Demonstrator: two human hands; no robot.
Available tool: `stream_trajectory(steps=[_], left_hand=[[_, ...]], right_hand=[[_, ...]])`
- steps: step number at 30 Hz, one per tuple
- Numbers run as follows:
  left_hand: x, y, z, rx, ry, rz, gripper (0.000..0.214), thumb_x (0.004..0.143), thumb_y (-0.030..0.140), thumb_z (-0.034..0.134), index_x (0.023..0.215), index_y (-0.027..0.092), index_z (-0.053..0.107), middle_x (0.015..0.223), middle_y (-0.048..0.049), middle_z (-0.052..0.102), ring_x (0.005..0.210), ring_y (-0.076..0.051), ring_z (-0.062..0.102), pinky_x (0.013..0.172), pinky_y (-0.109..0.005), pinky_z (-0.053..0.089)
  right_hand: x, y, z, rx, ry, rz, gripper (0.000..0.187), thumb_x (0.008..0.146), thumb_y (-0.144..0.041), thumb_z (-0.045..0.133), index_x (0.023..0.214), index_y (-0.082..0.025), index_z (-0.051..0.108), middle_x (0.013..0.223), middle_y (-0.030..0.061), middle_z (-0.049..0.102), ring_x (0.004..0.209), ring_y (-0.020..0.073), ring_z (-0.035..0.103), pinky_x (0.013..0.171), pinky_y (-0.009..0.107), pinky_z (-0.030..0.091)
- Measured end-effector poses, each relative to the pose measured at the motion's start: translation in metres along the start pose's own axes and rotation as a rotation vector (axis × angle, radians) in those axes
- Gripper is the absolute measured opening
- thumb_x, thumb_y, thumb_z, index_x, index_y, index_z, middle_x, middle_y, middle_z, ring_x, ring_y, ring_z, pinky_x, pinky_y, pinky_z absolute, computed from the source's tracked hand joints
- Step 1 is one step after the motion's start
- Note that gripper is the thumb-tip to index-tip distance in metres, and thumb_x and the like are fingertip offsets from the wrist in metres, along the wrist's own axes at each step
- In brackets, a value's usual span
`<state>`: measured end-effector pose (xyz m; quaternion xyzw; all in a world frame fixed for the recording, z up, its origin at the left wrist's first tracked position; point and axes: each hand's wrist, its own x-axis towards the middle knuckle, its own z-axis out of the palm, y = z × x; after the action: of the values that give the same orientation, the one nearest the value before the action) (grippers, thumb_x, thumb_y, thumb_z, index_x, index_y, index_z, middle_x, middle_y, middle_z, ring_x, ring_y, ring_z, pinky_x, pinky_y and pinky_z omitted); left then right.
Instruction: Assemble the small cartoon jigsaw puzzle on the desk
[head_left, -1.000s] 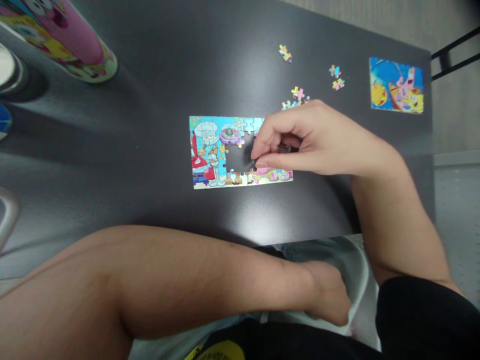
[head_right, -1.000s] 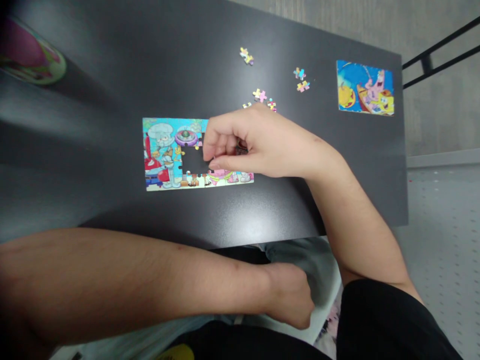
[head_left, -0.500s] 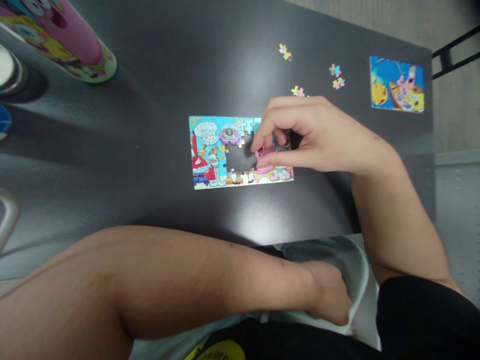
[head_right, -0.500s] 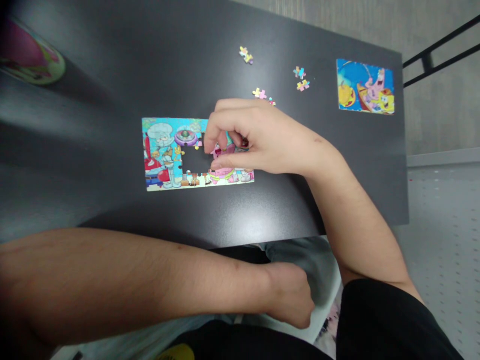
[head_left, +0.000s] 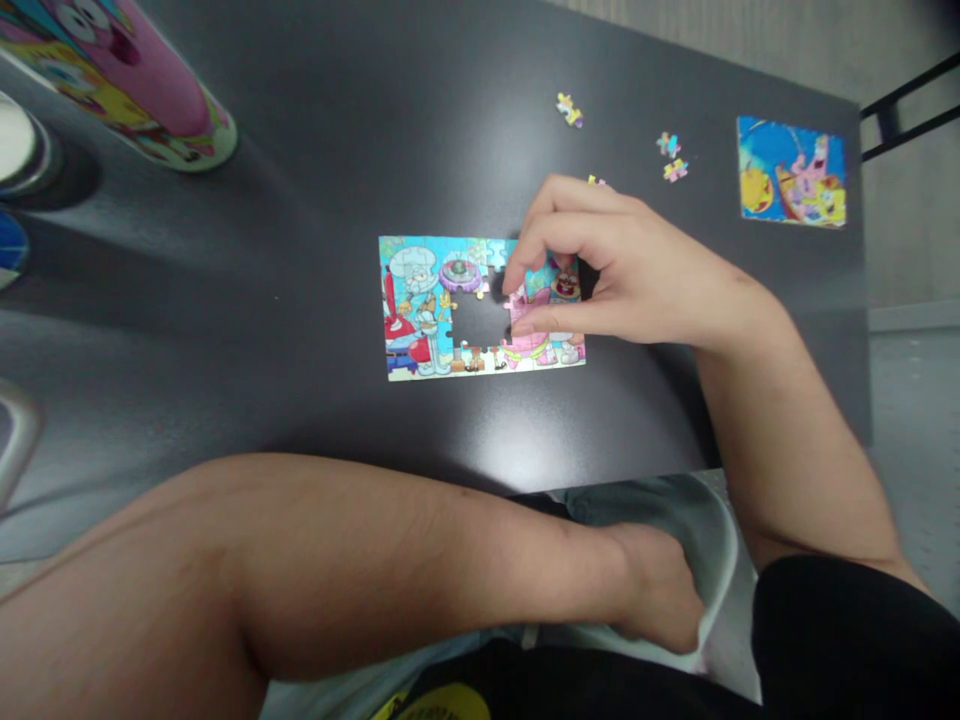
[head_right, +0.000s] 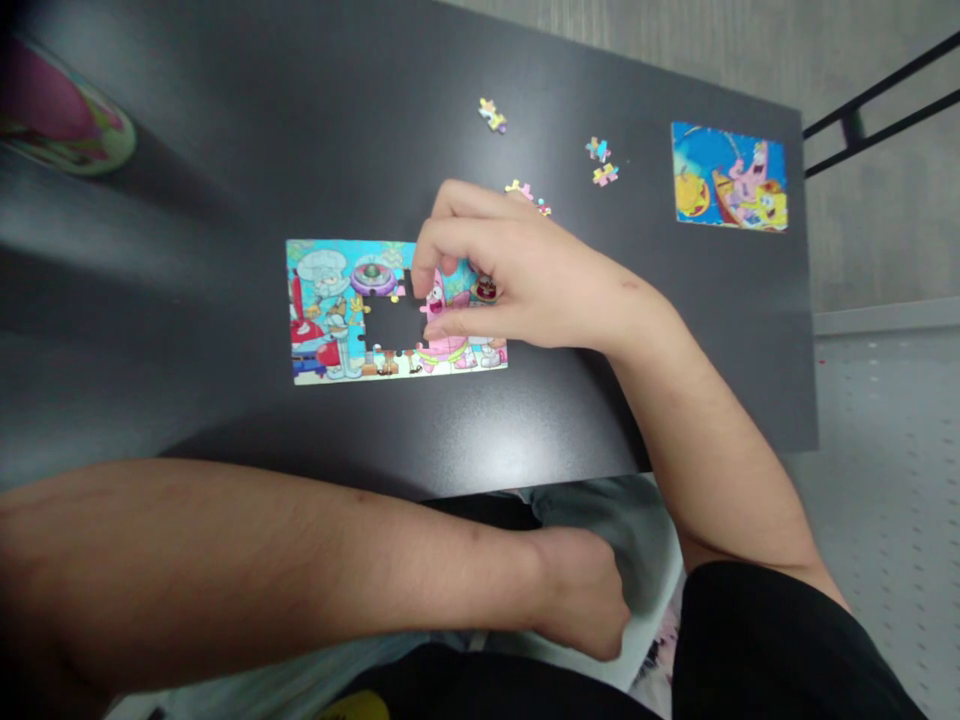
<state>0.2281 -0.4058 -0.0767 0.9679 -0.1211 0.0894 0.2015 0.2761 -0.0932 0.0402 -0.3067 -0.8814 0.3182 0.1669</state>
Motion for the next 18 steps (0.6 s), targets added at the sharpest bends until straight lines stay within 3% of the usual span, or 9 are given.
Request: stream_trajectory(steps=[4,8,10,15,17,18], left_hand=[[-0.002,0.002,0.003,-0.074,-0.007,0.091,0.029,0.094,0.031,0.094,0.081,0.057,0.092,0.064,0.0062,0.075,0.040,-0.015,0.007,0.047,-0.041,0.020],[-0.002,0.005,0.007,-0.071,-0.014,0.112,0.032,0.091,0.028,0.097,0.076,0.057,0.090,0.062,0.0065,0.071,0.039,-0.015,0.010,0.045,-0.042,0.020],[-0.003,0.006,0.011,-0.055,-0.018,0.117,0.032,0.089,0.033,0.099,0.074,0.059,0.089,0.063,0.0074,0.073,0.038,-0.014,0.013,0.045,-0.042,0.023],[-0.008,0.009,0.030,0.039,0.008,0.097,0.025,0.088,0.050,0.103,0.074,0.064,0.089,0.058,0.0062,0.069,0.035,-0.013,0.016,0.045,-0.041,0.025],[-0.009,0.007,0.040,0.076,0.040,0.099,0.026,0.088,0.057,0.104,0.070,0.065,0.087,0.050,0.0067,0.059,0.033,-0.013,0.011,0.044,-0.041,0.024],[-0.009,0.007,0.044,0.090,0.047,0.103,0.027,0.089,0.061,0.103,0.069,0.065,0.086,0.047,0.0068,0.055,0.033,-0.013,0.009,0.044,-0.041,0.024]], right_hand=[[-0.001,0.000,0.000,0.036,0.015,0.040,0.020,0.115,-0.048,0.098,0.120,-0.030,0.093,0.124,0.0093,0.080,0.110,0.0309,0.075,0.105,0.049,0.063],[-0.001,0.000,-0.001,0.013,0.063,0.037,0.028,0.119,-0.059,0.093,0.117,-0.031,0.093,0.119,0.0090,0.080,0.105,0.0302,0.073,0.099,0.049,0.062],[0.000,0.006,-0.001,-0.019,0.205,0.015,0.032,0.123,-0.062,0.088,0.116,-0.031,0.092,0.112,0.0080,0.079,0.103,0.0297,0.071,0.096,0.049,0.061],[-0.002,0.048,-0.013,-0.163,0.796,0.000,0.053,0.122,-0.083,0.080,0.113,-0.032,0.089,0.104,0.0066,0.077,0.091,0.0266,0.068,0.089,0.047,0.059],[-0.009,0.070,-0.025,-0.269,0.909,0.084,0.063,0.116,-0.095,0.078,0.113,-0.034,0.087,0.103,0.0070,0.078,0.086,0.0267,0.064,0.087,0.048,0.059],[-0.014,0.079,-0.032,-0.327,0.871,0.156,0.060,0.118,-0.094,0.076,0.116,-0.034,0.086,0.106,0.0076,0.080,0.089,0.0277,0.065,0.093,0.049,0.062]])
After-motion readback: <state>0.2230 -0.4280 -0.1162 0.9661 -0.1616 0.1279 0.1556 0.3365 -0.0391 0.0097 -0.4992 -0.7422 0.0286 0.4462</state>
